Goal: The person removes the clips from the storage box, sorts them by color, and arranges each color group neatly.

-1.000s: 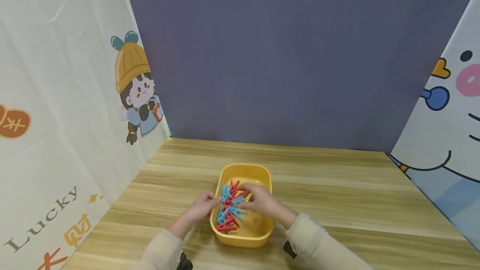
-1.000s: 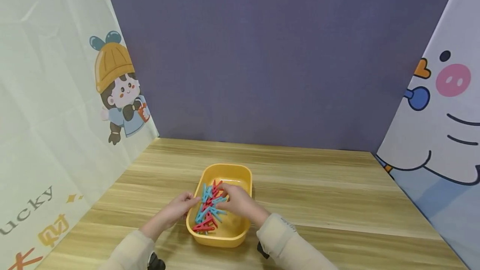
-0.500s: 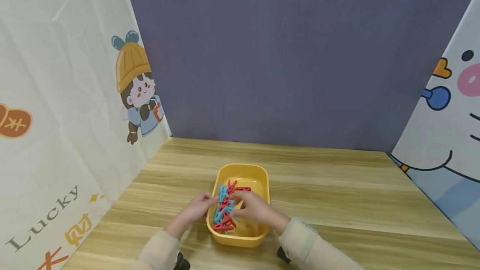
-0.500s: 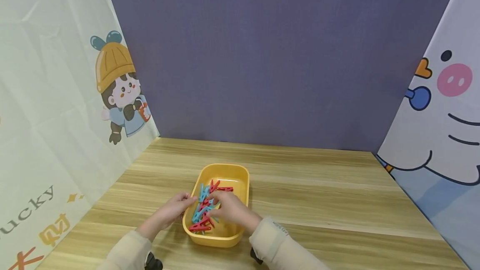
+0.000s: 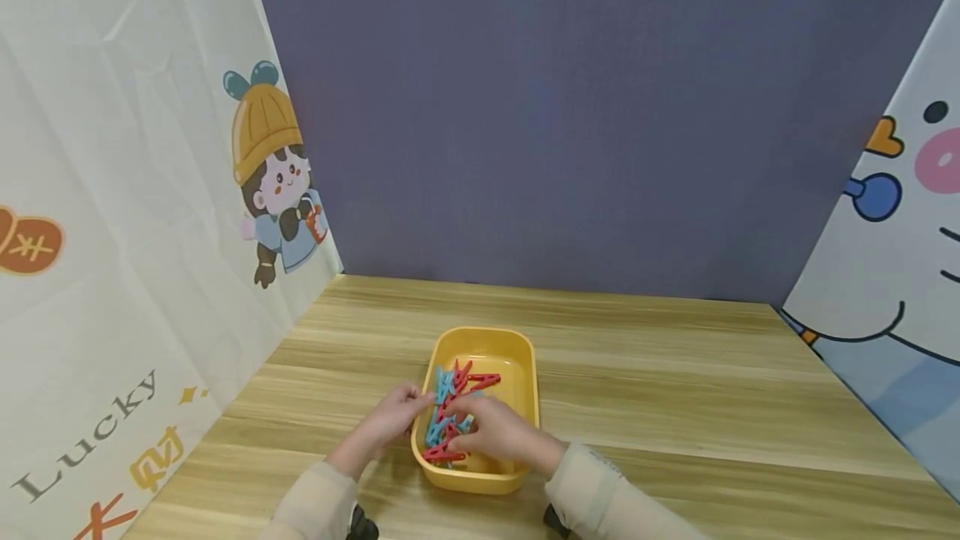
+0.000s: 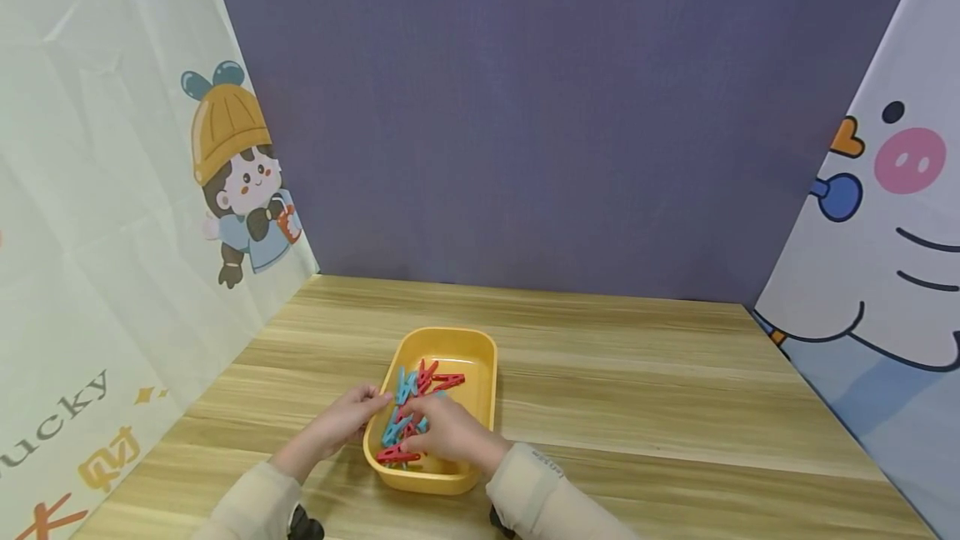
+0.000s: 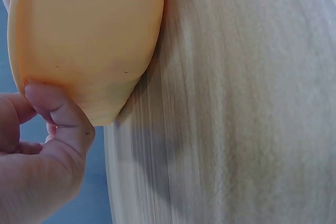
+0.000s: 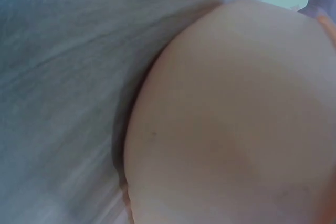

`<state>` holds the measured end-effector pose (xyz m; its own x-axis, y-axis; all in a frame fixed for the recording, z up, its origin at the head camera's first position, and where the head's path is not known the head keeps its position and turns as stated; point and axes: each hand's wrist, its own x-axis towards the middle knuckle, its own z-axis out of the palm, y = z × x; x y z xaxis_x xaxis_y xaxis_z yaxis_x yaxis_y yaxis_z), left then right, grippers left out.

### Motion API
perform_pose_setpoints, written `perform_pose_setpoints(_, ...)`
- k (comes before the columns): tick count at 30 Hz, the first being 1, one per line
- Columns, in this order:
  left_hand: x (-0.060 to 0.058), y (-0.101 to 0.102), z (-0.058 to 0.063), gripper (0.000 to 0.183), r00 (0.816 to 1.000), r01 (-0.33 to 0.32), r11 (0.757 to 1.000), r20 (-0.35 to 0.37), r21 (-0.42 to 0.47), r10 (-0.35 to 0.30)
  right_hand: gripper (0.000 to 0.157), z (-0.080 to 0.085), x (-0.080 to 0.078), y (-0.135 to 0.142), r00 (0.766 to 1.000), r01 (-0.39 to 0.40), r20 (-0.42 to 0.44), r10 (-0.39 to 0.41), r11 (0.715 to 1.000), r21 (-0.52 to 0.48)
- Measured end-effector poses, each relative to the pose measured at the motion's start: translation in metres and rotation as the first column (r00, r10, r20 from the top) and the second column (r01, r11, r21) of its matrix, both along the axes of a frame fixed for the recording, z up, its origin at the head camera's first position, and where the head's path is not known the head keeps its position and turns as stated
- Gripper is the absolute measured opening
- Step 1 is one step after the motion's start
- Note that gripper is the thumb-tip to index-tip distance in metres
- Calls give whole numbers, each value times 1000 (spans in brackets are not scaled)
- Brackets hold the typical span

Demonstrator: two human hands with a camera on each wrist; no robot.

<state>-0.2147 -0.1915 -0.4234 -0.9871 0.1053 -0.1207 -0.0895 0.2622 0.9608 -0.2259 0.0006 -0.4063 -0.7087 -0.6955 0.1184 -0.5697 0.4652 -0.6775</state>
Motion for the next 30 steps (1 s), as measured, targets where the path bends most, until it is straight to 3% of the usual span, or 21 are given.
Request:
perform_pose_setpoints(12, -2, 0, -3, 23, 1000, -15, 1000, 6, 4, 15, 32, -9, 0, -6, 996, -27, -87, 33, 997, 67)
perform_pose_setpoints(30, 1, 1, 0, 23, 999, -21, 999, 25, 29, 20, 23, -15, 2, -13, 996, -48, -72, 58, 991, 126)
